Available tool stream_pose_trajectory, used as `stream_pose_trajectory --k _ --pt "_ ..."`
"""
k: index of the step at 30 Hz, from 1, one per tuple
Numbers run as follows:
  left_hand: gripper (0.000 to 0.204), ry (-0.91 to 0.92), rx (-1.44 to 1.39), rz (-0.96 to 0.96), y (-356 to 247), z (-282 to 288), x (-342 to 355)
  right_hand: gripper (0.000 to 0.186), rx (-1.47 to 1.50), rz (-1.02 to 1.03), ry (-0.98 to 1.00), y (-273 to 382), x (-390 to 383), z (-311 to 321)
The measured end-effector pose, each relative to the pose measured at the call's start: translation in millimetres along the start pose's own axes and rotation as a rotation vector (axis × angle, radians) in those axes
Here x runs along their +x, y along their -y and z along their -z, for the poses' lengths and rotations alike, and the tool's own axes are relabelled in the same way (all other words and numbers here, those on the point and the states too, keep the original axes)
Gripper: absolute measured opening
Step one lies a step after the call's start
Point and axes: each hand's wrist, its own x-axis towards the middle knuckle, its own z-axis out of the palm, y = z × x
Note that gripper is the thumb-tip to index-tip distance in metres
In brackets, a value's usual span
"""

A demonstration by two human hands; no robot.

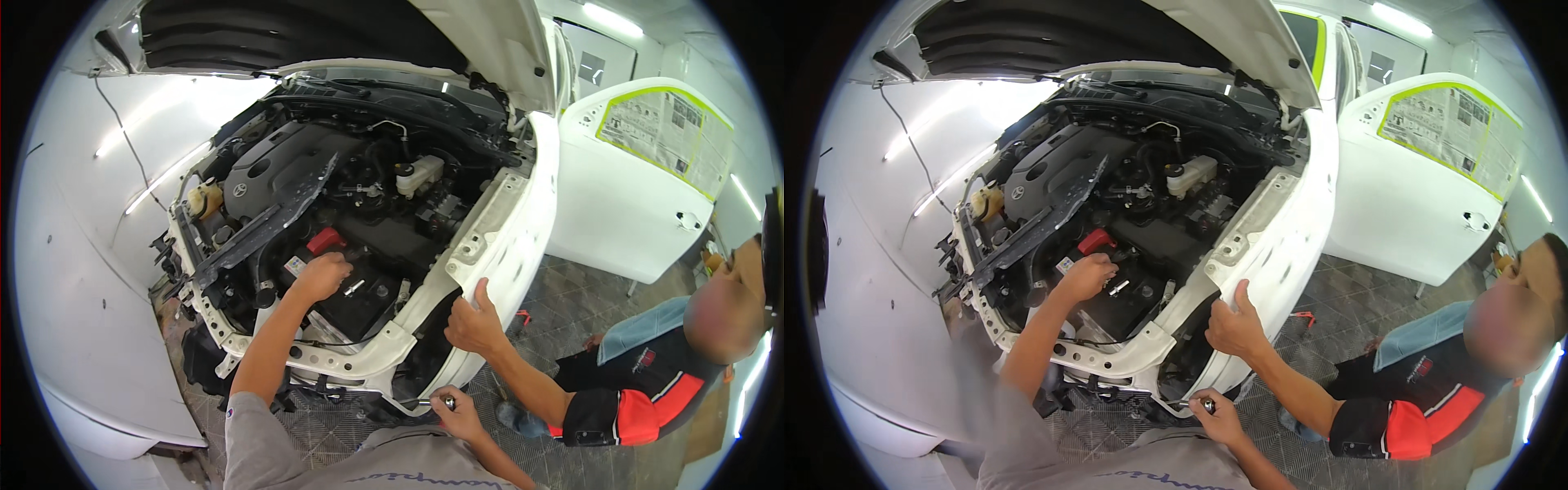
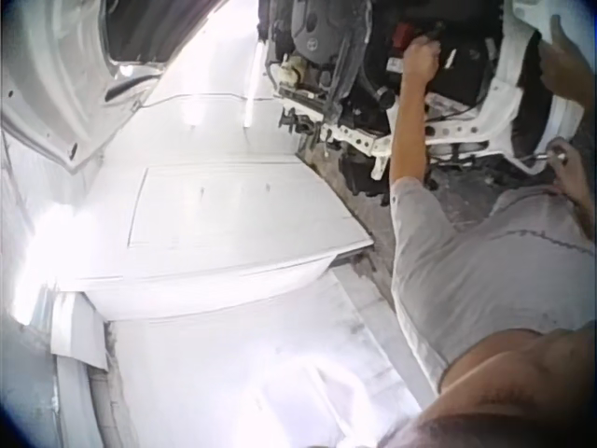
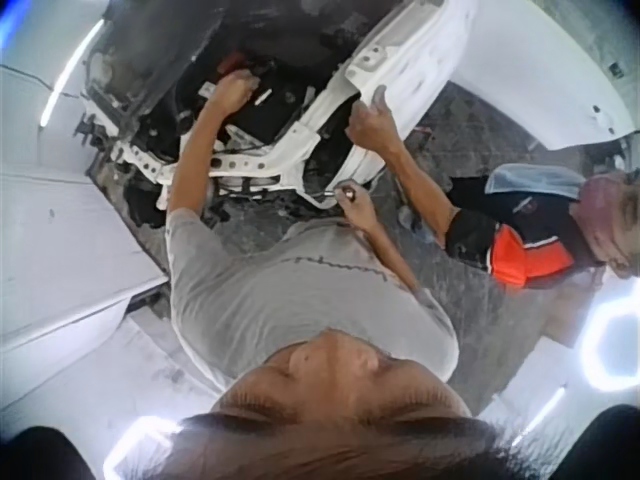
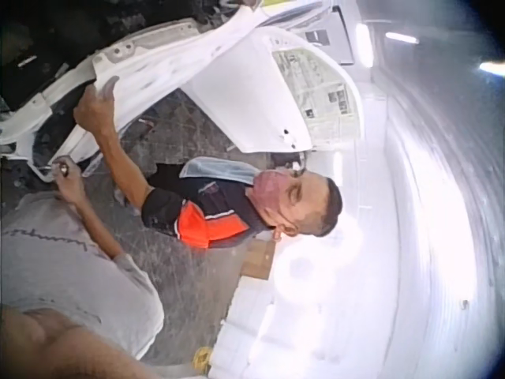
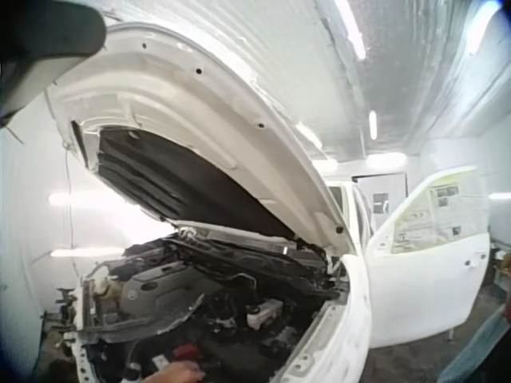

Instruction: The person aligns a car fender panel onto the vehicle frame by hand, then tightens the mounting bolts using a ratchet wrench.

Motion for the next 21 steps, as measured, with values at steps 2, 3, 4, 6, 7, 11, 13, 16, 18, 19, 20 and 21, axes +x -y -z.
stream_pose_trajectory --k 2,3,4,6,7,11,13,16,18,19,20,21 --pt "0.014 0.036 0.013 -0.037 -4.2 4.5 3.3 0.016 -0.036 -0.036 -0.003 -0.9 0.7 3.0" --pt "0.014 0.040 0.022 -0.023 -4.5 5.8 2.7 0.016 -0.028 -0.036 0.012 -0.7 1.1 4.2" --pt "0.014 0.023 0.035 -0.050 -4.2 5.6 3.4 0.016 -0.008 -0.066 0.022 0.4 2.5 6.7" --pt "0.014 0.011 0.055 -0.066 -4.3 6.4 -0.5 0.017 0.041 -0.132 0.037 4.8 3.1 6.5" --pt "0.014 0.013 0.062 -0.061 -5.9 8.4 -0.4 0.017 0.046 -0.130 0.043 5.1 3.3 7.1" --pt "0.014 -0.181 -0.311 0.065 -45.1 38.9 24.2 0.018 0.027 -0.100 0.024 -6.6 6.4 13.3" --pt "0.014 -0.208 -0.550 0.188 -80.2 54.9 41.4 0.019 0.012 -0.065 0.014 -8.8 5.9 13.6" --pt "0.019 -0.311 -0.880 0.162 -121.0 48.6 72.6 0.021 -0.066 -0.080 0.053 -4.1 7.4 11.7" --pt "0.020 -0.306 -1.007 0.088 -142.2 35.9 95.1 0.023 -0.012 -0.038 0.065 -10.0 7.3 8.0" --pt "0.020 -0.304 -1.007 0.080 -148.7 28.9 105.6 0.023 -0.012 -0.035 0.057 -8.1 5.1 8.2" --pt "0.020 -0.283 -0.981 0.108 -151.7 22.8 114.1 0.023 -0.029 -0.054 0.072 -4.5 3.1 7.6" --pt "0.020 -0.260 -0.954 0.134 -154.0 17.7 120.7 0.023 -0.046 -0.072 0.086 -2.6 2.0 8.0"
